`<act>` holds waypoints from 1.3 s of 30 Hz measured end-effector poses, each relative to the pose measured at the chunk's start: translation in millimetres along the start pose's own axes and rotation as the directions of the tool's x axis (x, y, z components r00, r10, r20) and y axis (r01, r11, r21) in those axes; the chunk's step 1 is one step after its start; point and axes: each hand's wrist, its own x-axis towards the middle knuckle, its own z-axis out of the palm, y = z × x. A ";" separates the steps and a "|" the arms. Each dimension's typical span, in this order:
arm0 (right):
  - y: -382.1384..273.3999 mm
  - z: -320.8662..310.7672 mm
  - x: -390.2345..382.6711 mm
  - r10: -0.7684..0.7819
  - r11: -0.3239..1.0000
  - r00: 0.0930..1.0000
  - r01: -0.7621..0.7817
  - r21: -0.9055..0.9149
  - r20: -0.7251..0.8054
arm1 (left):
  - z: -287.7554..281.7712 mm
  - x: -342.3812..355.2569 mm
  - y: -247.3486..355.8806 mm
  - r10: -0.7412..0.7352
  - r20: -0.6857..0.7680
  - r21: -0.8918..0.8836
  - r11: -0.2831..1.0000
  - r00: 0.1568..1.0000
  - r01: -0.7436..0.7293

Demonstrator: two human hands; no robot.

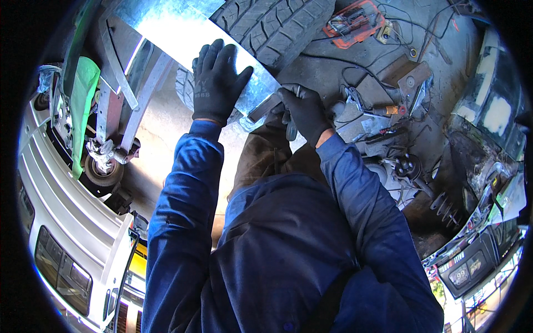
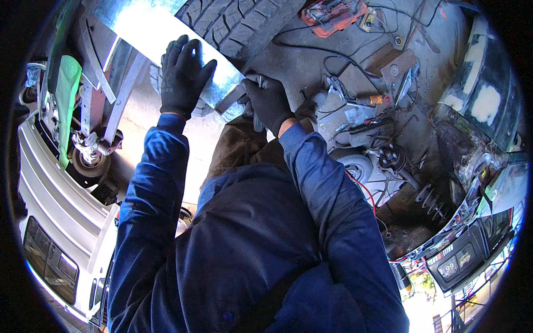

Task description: The person cuts a rectangular metal sheet into a smaller piece using tin snips, then bends the piece into an L-shaped bracket. They test-fit the bracket against the car's windshield frame and make minor adjustments by hand.

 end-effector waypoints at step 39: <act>19.9 -8.9 1.5 -0.101 0.994 0.993 0.100 -0.032 -0.061 | -31.8 60.5 73.9 -0.209 0.474 0.608 0.780 0.855 -0.146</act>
